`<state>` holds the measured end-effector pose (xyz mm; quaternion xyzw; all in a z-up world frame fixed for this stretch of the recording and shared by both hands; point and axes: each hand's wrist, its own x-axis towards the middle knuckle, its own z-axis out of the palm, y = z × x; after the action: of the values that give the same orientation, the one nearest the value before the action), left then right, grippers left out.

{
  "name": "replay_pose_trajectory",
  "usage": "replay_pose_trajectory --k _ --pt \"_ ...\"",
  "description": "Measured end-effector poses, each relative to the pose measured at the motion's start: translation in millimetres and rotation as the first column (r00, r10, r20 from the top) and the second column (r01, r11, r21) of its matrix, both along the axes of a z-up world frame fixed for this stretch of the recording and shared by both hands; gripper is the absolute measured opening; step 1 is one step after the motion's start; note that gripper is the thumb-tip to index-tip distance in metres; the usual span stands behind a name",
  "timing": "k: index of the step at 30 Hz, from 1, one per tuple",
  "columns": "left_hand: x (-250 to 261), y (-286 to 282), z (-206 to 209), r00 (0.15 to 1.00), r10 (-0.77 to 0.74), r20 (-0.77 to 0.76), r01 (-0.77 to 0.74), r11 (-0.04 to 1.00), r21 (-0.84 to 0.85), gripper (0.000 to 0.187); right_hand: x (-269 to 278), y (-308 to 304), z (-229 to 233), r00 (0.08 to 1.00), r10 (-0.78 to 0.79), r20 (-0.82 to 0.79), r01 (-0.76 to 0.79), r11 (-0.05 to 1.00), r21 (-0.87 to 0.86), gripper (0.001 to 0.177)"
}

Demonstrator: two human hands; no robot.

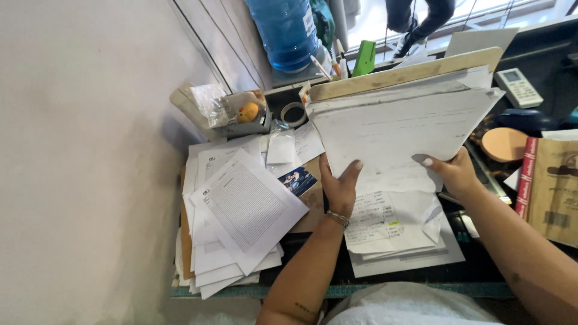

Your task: Sorting, flipping through, and organizing various documents, invoices, and binders on a desk.

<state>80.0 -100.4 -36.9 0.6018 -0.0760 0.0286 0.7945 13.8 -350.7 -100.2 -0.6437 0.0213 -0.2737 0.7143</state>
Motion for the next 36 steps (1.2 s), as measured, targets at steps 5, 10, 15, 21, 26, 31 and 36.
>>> replay_pose_trajectory --k 5,10,15,21,26,31,36 --pt "45 19 -36 0.947 -0.182 0.266 0.097 0.948 0.303 0.048 -3 -12 3 0.999 -0.005 -0.033 0.001 0.992 -0.123 0.053" --pt "38 18 -12 0.900 -0.392 0.191 0.368 0.918 0.150 0.047 1 -4 -3 1.000 0.001 0.010 -0.001 0.999 -0.043 0.050" --pt "53 24 3 0.887 -0.456 0.078 0.422 0.867 0.266 0.057 -6 -10 14 0.999 0.037 0.025 -0.035 0.998 -0.050 0.070" --pt "49 23 63 0.821 -0.550 0.152 0.520 0.831 0.198 0.027 1 -37 -8 1.000 0.001 -0.022 -0.006 0.965 -0.261 0.058" --pt "40 27 107 0.731 -0.458 0.506 0.507 0.861 0.048 0.075 -5 -26 14 0.999 0.025 -0.023 -0.029 0.979 -0.200 0.050" --pt "23 22 100 0.764 -0.544 0.348 0.479 0.839 0.259 0.037 -6 -24 16 0.999 0.016 0.033 -0.008 0.974 -0.228 0.052" --pt "45 19 10 0.843 -0.513 0.163 0.476 0.852 0.218 0.022 -5 -33 -15 0.994 0.095 -0.060 -0.102 0.986 -0.129 0.038"
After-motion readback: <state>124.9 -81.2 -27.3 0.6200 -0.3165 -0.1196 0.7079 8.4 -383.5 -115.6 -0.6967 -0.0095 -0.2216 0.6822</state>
